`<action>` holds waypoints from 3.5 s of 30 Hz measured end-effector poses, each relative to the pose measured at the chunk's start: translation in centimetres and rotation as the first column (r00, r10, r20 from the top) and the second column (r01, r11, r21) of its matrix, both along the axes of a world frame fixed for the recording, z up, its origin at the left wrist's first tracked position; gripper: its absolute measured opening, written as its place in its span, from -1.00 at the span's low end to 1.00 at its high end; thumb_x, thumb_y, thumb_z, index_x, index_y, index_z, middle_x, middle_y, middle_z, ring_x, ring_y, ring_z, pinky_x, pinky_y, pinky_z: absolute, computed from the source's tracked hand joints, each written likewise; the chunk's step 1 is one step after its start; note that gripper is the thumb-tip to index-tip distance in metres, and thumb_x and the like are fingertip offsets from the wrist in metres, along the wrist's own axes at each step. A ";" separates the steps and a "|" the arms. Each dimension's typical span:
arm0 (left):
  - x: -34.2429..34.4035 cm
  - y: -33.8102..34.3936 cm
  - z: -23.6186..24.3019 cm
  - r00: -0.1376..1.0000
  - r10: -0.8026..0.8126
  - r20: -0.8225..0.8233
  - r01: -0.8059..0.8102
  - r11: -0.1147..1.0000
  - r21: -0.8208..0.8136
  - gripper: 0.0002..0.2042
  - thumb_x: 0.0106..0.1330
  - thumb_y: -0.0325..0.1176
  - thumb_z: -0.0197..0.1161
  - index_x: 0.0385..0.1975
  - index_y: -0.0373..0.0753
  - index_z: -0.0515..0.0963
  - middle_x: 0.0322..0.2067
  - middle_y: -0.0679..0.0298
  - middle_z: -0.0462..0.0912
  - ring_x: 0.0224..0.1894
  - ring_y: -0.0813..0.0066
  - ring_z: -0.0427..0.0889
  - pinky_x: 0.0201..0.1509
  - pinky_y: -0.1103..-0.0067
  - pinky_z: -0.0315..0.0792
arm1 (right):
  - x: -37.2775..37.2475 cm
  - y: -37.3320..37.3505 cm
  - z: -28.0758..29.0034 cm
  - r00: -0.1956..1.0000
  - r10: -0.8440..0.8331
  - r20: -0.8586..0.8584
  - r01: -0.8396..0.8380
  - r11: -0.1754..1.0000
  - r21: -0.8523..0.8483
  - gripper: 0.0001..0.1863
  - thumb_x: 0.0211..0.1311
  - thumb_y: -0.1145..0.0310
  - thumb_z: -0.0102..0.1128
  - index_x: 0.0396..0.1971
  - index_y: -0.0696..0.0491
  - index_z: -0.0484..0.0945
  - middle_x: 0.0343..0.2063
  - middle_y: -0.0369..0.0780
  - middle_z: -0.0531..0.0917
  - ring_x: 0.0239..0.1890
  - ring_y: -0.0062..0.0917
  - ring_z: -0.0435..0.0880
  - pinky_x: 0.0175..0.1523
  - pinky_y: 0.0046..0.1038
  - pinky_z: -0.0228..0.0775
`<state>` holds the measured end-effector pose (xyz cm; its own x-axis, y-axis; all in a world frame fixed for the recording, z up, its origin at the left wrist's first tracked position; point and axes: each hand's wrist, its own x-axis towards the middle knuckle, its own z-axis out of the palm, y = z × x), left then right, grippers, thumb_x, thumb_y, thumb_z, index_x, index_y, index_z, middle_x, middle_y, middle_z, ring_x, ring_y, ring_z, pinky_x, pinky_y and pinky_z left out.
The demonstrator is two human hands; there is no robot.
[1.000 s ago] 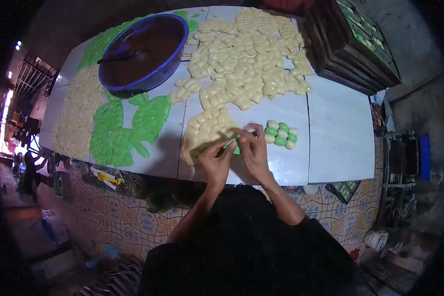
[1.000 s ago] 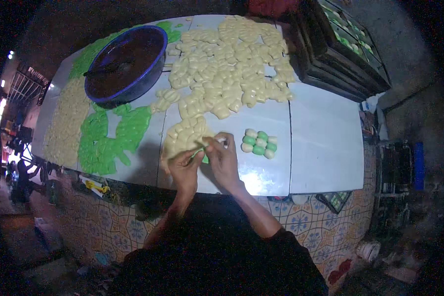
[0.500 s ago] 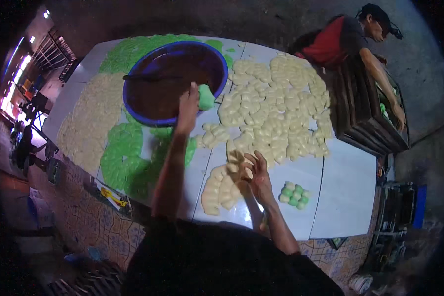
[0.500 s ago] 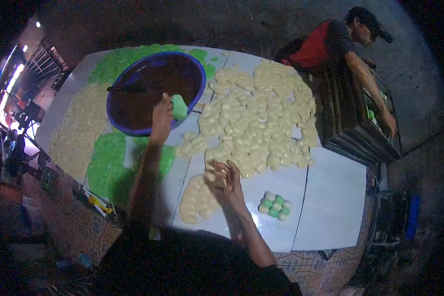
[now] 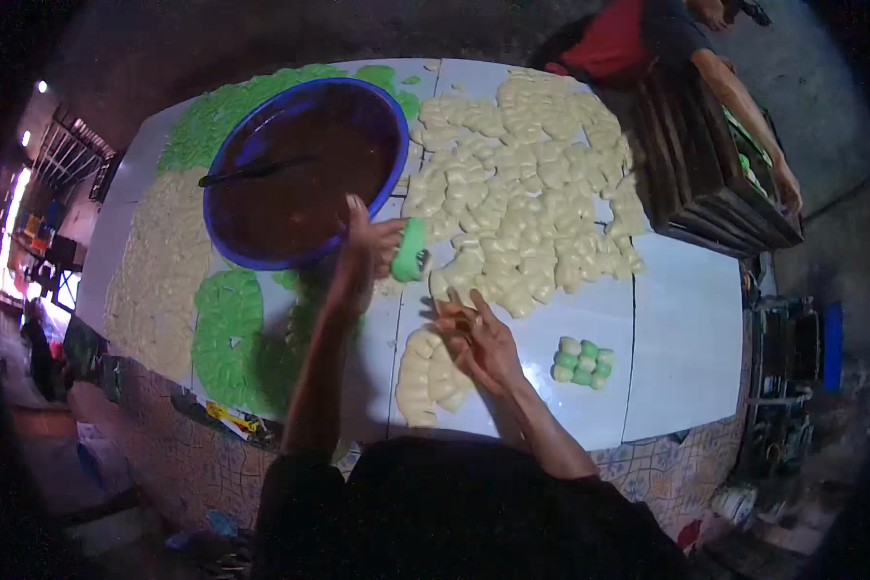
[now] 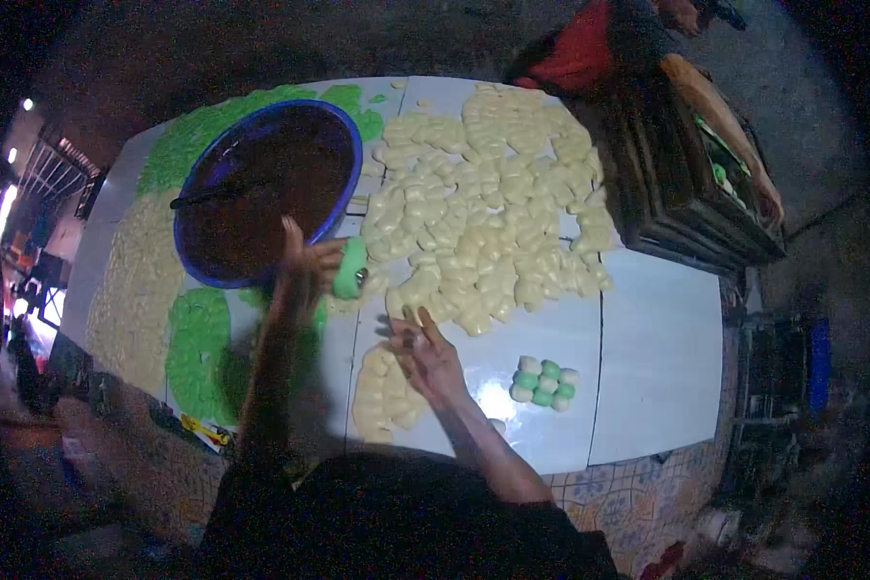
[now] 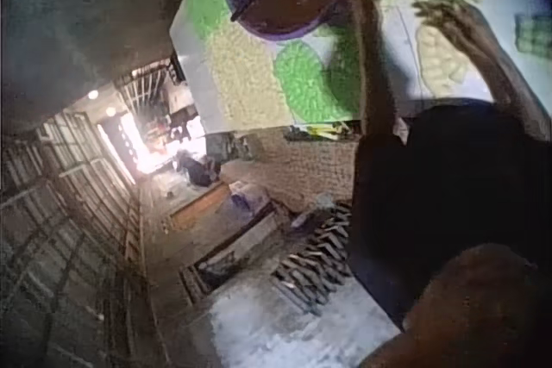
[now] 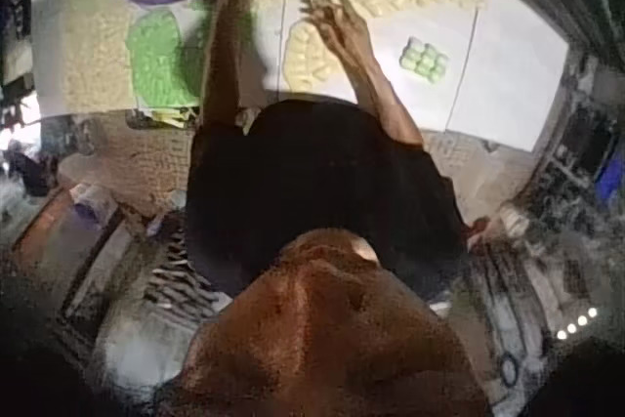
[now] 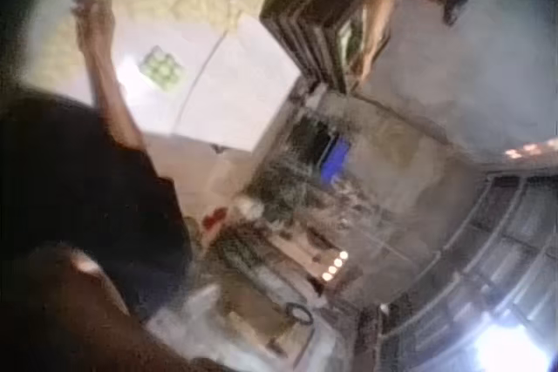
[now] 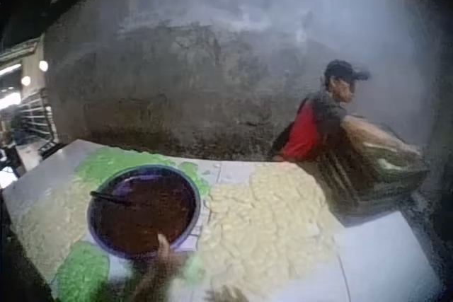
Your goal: The person places filled dough pieces into a baking tray, moves the tray away, and wraps filling into dough portions to shape dough balls on a table by hand.
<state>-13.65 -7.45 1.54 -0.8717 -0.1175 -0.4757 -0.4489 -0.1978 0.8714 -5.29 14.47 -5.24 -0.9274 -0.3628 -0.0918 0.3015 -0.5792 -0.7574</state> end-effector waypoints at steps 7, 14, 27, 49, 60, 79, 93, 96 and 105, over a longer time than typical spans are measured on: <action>13.6 11.4 -1.8 0.973 0.177 -0.145 -0.114 0.923 0.368 -0.44 0.37 -0.03 0.04 0.16 -0.41 0.33 -0.06 0.10 0.54 -0.08 0.38 0.55 -0.01 0.46 0.43 | 4.1 2.7 2.2 0.874 -0.199 -0.444 0.424 0.758 0.495 -0.76 0.25 0.47 0.08 -0.12 0.23 0.51 -0.31 -0.16 0.52 -0.40 -0.52 0.51 -0.40 -0.57 0.35; 18.9 16.2 -2.2 0.898 -0.161 -0.410 0.099 0.981 -0.168 -0.73 0.33 -0.55 0.08 -0.01 -0.53 0.43 -0.17 0.14 0.53 -0.23 0.41 0.64 -0.07 0.53 0.61 | 8.1 8.9 2.9 0.751 -0.161 -0.641 0.519 0.744 0.421 -0.76 0.06 0.62 0.20 -0.21 0.17 0.60 -0.06 -0.14 0.47 -0.07 -0.49 0.51 -0.02 -0.51 0.39; 24.5 24.6 -6.8 0.801 -0.486 -0.350 0.462 0.873 -0.155 -0.63 0.21 -0.59 0.22 -0.02 -0.30 0.28 -0.15 0.17 0.48 -0.17 0.47 0.58 -0.07 0.54 0.54 | 17.8 18.5 -1.9 0.963 -0.124 -0.241 0.263 0.632 0.729 -0.60 0.28 0.35 0.13 0.07 0.14 0.34 -0.25 -0.17 0.61 -0.37 -0.59 0.57 -0.29 -0.53 0.44; 29.0 5.9 -12.6 0.754 -0.010 -0.657 -0.334 0.855 -0.397 -0.68 0.37 -0.32 -0.05 0.04 -0.32 0.42 -0.02 0.13 0.52 0.07 0.36 0.46 0.12 0.48 0.33 | 16.6 0.9 -4.5 0.590 0.671 -0.449 0.394 0.245 0.886 -0.45 0.00 0.14 0.32 0.05 -0.08 0.49 -0.37 -0.13 0.52 -0.20 -0.21 0.48 -0.12 -0.26 0.36; 27.5 9.2 -12.2 0.925 -0.224 -0.305 -0.075 0.682 -0.727 -0.64 0.44 -0.22 -0.11 0.04 -0.28 0.49 0.05 -0.02 0.51 0.11 0.12 0.48 0.26 0.40 0.21 | 17.5 8.3 5.3 0.818 0.363 -0.447 -0.081 0.841 0.534 -0.78 -0.07 0.51 0.39 -0.36 0.15 0.60 -0.10 -0.19 0.41 -0.13 -0.50 0.54 -0.08 -0.48 0.40; 20.6 10.5 -1.5 0.940 0.167 -0.296 0.260 0.211 0.942 -0.04 -0.01 0.30 0.25 0.18 -0.46 0.20 0.03 0.07 0.47 0.02 0.31 0.49 0.16 0.41 0.36 | 7.7 2.0 3.2 0.927 0.249 -0.280 -0.145 0.928 0.344 0.04 -0.04 -0.34 0.21 0.26 0.14 0.12 0.11 -0.19 0.38 0.09 -0.37 0.40 0.18 -0.34 0.25; -7.0 -13.3 -2.9 0.849 -0.299 0.436 0.495 0.738 -0.459 -0.07 0.22 0.48 -0.48 -0.45 -0.40 0.57 -0.53 0.23 0.59 -0.38 0.37 0.59 -0.29 0.33 0.41 | 1.8 -2.1 -1.9 0.985 0.144 -0.097 -0.149 0.988 -0.040 -0.16 0.23 0.13 0.19 0.37 -0.09 -0.13 0.25 -0.08 0.21 0.22 -0.26 0.34 0.29 -0.16 0.22; -5.7 -11.2 -2.6 0.964 -0.249 0.093 0.253 0.748 -0.614 0.04 0.12 0.54 -0.65 -0.40 -0.38 0.59 -0.60 0.31 0.50 -0.53 0.60 0.40 -0.43 0.57 0.29 | 1.3 -1.5 -2.4 0.996 0.065 -0.057 -0.066 0.998 -0.011 -0.19 0.26 0.19 0.16 0.38 -0.06 -0.12 0.20 -0.13 0.27 0.06 -0.40 0.46 0.21 -0.31 0.32; 11.4 7.3 -2.0 0.986 0.102 -0.133 -0.052 0.942 0.332 -0.09 0.31 0.35 -0.38 0.29 -0.50 0.06 0.15 -0.10 0.36 0.15 0.18 0.41 0.24 0.38 0.24 | 2.6 -1.2 -0.2 0.967 -0.069 0.244 0.065 0.998 0.028 -0.84 0.29 0.44 0.12 -0.23 0.21 0.48 -0.42 -0.29 0.55 -0.50 -0.70 0.47 -0.45 -0.66 0.33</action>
<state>-2.26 -0.17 -0.48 -0.9291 -0.0466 -0.3668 -0.2932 -0.5114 0.8077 -2.66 13.26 -5.46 -0.8978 -0.2965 -0.3256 0.4403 -0.5905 -0.6764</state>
